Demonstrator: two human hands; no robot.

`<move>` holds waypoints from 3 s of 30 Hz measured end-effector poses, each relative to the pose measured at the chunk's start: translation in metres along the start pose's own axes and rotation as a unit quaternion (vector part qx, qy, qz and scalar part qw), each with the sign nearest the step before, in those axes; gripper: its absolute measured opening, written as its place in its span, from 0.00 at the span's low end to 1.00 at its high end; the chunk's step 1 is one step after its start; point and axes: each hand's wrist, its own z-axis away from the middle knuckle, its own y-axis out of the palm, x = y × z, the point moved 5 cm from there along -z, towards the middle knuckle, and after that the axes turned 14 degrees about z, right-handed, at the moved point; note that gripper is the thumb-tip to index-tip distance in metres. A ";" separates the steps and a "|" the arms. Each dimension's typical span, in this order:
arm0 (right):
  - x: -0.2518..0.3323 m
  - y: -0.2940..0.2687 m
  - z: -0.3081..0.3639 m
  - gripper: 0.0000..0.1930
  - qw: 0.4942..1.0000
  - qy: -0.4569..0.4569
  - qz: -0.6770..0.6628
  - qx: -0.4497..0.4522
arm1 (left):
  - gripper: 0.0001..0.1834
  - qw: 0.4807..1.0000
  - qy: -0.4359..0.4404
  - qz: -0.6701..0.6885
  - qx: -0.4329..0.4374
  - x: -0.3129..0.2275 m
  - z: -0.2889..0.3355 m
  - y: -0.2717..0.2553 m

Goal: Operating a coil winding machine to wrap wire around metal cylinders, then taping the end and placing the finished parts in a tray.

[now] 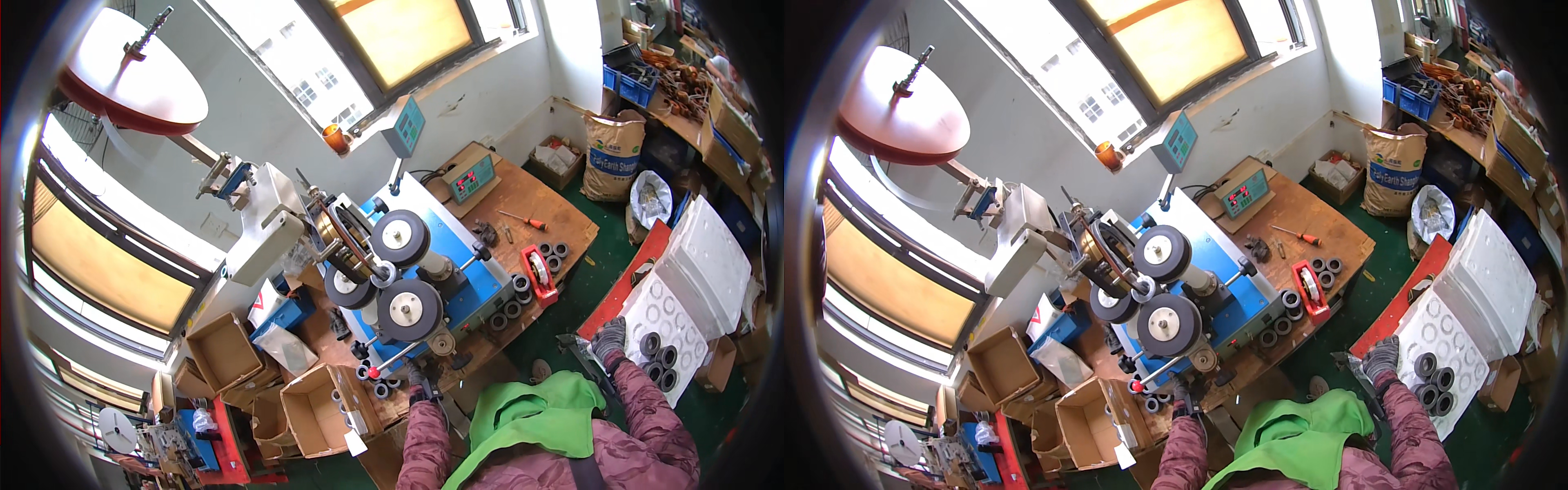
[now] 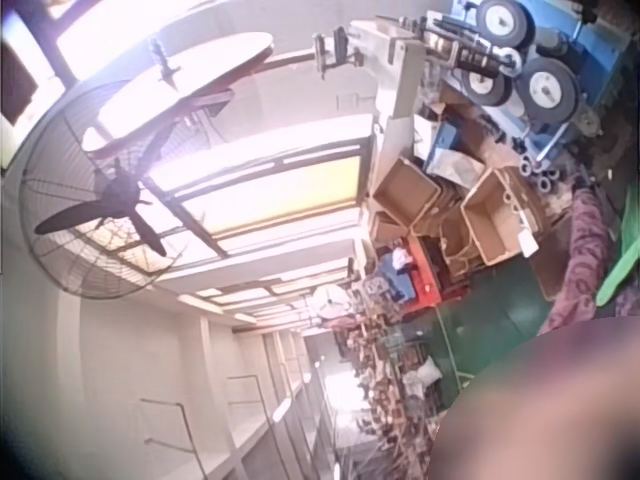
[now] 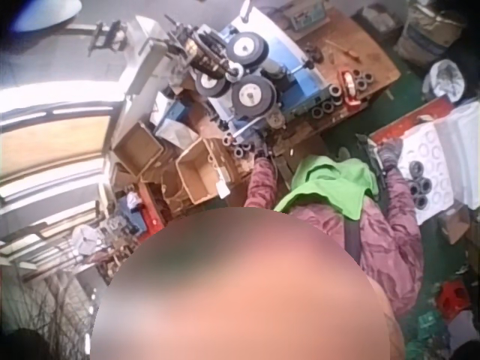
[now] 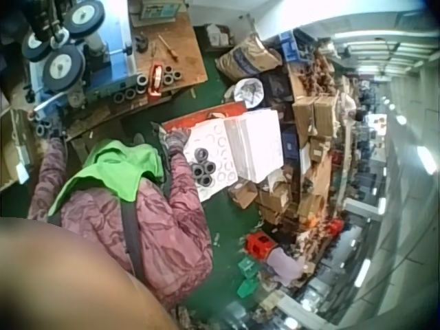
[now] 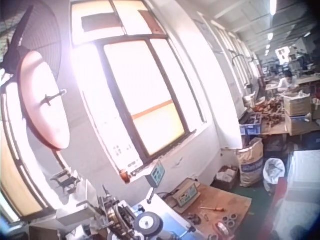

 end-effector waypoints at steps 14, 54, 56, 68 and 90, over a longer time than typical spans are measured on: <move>0.011 -0.009 -0.009 0.15 0.999 -0.001 0.034 0.003 | 0.47 0.976 -0.049 0.165 -0.130 0.001 0.003 -0.019; 0.005 -0.002 -0.004 0.14 1.000 0.004 0.008 -0.020 | 0.54 0.993 -0.017 0.112 -0.024 0.002 -0.006 -0.011; 0.005 -0.005 -0.004 0.14 1.000 0.003 0.011 -0.013 | 0.54 0.992 -0.015 0.123 -0.029 0.002 -0.009 -0.012; 0.005 -0.011 -0.003 0.14 1.000 0.003 0.005 -0.017 | 0.53 0.980 -0.001 0.190 -0.056 0.012 -0.023 -0.017; 0.011 -0.007 -0.009 0.16 0.999 -0.006 0.042 -0.003 | 0.51 0.924 0.042 0.380 0.017 0.029 -0.024 -0.043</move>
